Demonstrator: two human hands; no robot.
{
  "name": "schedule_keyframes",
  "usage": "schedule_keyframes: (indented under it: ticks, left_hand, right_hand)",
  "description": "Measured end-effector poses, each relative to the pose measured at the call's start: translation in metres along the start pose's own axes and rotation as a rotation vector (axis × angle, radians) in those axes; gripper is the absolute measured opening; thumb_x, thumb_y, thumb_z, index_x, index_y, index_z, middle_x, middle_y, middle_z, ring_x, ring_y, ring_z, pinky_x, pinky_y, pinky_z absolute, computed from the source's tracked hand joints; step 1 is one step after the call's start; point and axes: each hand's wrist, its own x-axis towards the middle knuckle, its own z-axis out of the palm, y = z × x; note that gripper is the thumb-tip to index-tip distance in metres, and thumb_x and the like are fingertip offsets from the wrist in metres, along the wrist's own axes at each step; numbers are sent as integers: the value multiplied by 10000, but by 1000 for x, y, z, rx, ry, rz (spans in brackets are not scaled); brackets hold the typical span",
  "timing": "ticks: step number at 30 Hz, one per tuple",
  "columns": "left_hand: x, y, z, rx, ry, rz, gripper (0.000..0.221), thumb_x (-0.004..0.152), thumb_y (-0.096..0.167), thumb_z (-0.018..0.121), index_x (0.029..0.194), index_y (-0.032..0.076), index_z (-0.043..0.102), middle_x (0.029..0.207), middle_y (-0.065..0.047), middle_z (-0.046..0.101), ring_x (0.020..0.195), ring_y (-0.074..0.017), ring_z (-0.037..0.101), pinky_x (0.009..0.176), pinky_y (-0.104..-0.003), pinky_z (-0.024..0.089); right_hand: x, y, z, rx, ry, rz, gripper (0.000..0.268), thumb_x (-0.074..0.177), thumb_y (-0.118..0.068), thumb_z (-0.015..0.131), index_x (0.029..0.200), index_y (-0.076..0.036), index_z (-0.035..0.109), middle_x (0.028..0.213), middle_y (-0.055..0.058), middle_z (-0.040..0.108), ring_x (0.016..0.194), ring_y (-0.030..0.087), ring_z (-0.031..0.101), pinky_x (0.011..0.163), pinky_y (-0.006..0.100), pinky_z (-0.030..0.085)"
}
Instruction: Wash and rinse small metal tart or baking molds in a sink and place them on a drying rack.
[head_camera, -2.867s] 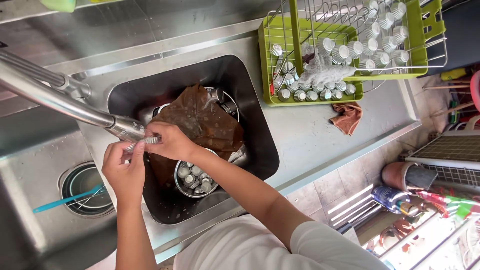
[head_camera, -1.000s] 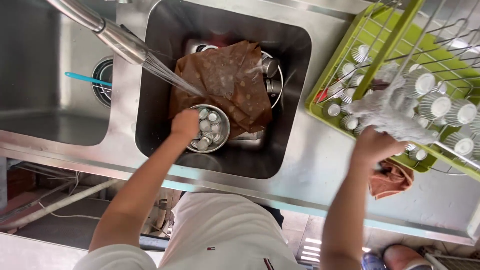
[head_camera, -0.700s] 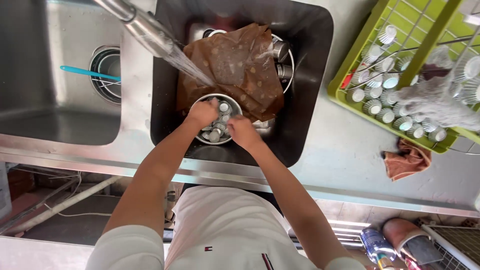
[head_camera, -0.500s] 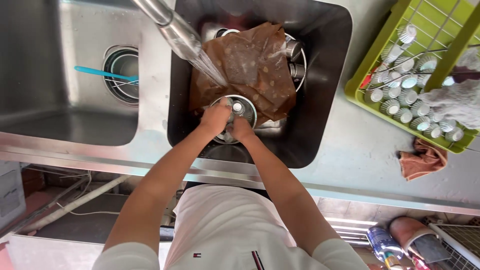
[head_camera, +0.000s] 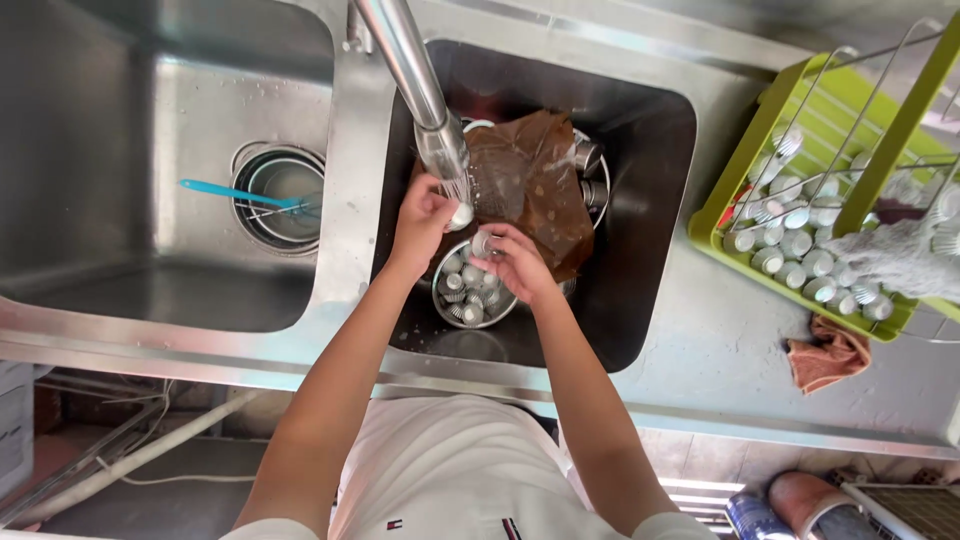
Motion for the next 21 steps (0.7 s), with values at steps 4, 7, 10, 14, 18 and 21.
schedule_keyframes:
  ticks: [4, 7, 10, 14, 18, 21]
  left_hand:
    - [-6, 35, 9, 836, -184, 437, 159, 930, 145, 740, 1048, 44, 775, 962, -49, 700, 801, -132, 641, 718, -270, 511]
    - [-7, 40, 10, 833, -196, 312, 258, 836, 173, 822, 1025, 14, 746, 889, -25, 684, 761, -112, 653, 688, -276, 523]
    - [4, 33, -4, 623, -118, 230, 182, 891, 164, 817, 962, 2, 778, 800, -24, 677, 742, -95, 602, 672, -265, 486]
    - [1, 37, -9, 267, -3, 45, 213, 849, 157, 853, 945, 6, 737, 802, 5, 672, 709, -67, 594, 644, -227, 484]
    - [-14, 49, -8, 128, -37, -29, 206, 834, 144, 858, 918, 22, 716, 797, 2, 671, 675, -66, 584, 599, -223, 457]
    - [-15, 51, -11, 171, 22, 2, 189, 829, 148, 859, 908, 29, 734, 800, -2, 683, 672, -61, 599, 602, -222, 476]
  right_hand:
    - [15, -42, 32, 166, -61, -148, 231, 991, -85, 632, 1205, -6, 594, 1124, 127, 671, 1028, 251, 695, 994, 445, 604]
    - [35, -53, 37, 74, -83, -180, 194, 1012, -72, 655, 1177, -12, 572, 1106, 121, 660, 1018, 238, 684, 982, 441, 605]
    - [51, -54, 36, 46, -117, -202, 167, 1026, -80, 661, 1140, -19, 556, 1115, 116, 654, 1025, 241, 685, 963, 447, 608]
    - [51, -60, 55, 59, -143, -196, 192, 1016, -98, 664, 1146, 1, 562, 1163, 146, 672, 1064, 257, 702, 969, 442, 622]
    - [38, -69, 76, -11, -166, -193, 331, 990, -93, 660, 1294, 0, 569, 1218, 153, 680, 1084, 244, 700, 957, 411, 606]
    - [40, -69, 77, -63, -188, -204, 360, 1001, -77, 652, 1337, 26, 573, 1234, 158, 675, 1096, 240, 694, 976, 414, 593]
